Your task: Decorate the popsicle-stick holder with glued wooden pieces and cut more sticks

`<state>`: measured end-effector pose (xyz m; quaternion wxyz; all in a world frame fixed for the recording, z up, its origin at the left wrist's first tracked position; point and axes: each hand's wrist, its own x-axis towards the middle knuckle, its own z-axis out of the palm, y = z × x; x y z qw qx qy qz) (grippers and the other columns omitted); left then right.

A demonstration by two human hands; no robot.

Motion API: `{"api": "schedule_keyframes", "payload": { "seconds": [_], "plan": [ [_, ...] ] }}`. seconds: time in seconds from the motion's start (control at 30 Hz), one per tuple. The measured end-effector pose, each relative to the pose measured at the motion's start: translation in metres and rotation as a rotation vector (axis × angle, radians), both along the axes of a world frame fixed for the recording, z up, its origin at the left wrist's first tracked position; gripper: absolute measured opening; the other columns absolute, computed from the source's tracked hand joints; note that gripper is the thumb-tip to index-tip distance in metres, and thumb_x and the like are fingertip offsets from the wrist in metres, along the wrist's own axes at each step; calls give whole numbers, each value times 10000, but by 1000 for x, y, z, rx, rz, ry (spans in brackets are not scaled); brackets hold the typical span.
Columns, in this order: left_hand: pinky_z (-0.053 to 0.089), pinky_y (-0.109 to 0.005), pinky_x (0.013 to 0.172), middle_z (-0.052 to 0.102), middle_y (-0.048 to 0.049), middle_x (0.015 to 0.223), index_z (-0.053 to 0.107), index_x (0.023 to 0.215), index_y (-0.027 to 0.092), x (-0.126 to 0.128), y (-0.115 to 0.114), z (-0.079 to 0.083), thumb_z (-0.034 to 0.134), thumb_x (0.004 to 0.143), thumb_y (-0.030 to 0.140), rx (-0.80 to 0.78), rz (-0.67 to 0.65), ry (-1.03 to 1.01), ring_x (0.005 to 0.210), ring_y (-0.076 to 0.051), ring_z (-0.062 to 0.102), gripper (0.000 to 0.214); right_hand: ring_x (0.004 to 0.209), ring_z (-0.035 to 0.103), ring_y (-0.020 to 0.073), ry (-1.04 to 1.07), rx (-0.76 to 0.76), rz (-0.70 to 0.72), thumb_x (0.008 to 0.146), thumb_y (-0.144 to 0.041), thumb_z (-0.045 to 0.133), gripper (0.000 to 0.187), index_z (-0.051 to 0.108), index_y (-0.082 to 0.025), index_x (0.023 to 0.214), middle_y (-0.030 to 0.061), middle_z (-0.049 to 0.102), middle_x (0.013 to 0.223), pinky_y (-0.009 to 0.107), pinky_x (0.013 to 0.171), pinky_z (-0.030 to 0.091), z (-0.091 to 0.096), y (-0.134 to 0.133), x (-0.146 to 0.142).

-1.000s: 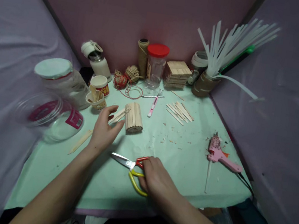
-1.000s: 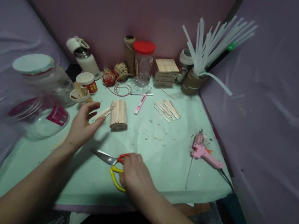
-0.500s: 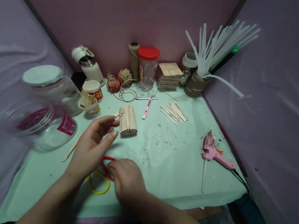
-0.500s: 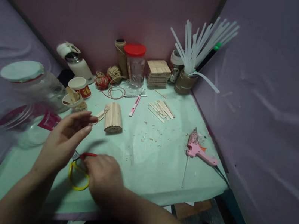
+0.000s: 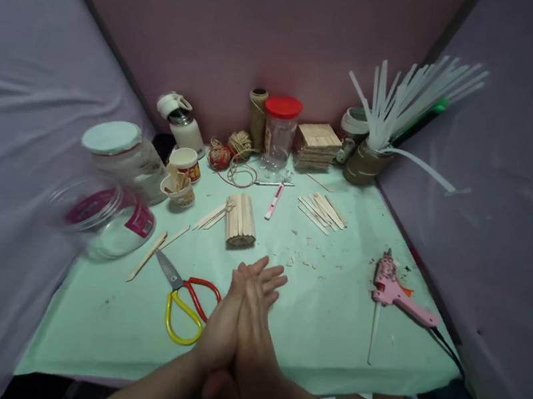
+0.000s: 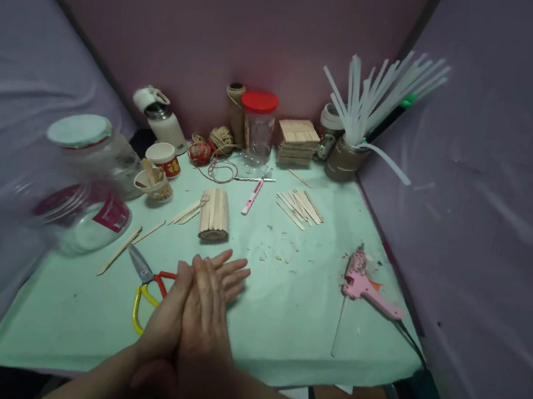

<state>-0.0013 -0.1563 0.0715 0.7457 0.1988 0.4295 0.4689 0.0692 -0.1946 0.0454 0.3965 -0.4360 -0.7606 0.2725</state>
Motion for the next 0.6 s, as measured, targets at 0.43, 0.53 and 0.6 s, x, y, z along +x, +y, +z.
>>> {"api": "schedule_keyframes", "payload": {
  "seconds": [0.43, 0.53, 0.6],
  "plan": [
    [303, -476, 1118, 275, -126, 1511, 208, 1435, 321, -64, 82, -2, 758, 702, 387, 639, 215, 874, 1364, -278, 372, 918, 561, 634, 121, 447, -308, -148, 930, -281, 501, 145, 614, -212, 989, 12, 689, 756, 261, 596, 537, -33, 7, 47],
    [179, -527, 1156, 150, -153, 1565, 151, 1480, 270, -81, 108, -14, 813, 595, 427, 685, -171, 1183, 1450, -332, 146, 1116, 620, 642, 143, 415, -330, -361, 902, -312, 547, 154, 611, -201, 987, 30, 686, 793, 285, 610, 536, -33, 18, 75],
    [144, -528, 1162, 105, -163, 1578, 97, 1501, 245, -88, 124, -19, 827, 560, 431, 768, -386, 1244, 1460, -342, 81, 1205, 633, 633, 145, 383, -323, -466, 895, -323, 556, 155, 618, -202, 971, 30, 680, 795, 290, 618, 530, -31, 25, 96]
  ]
}}
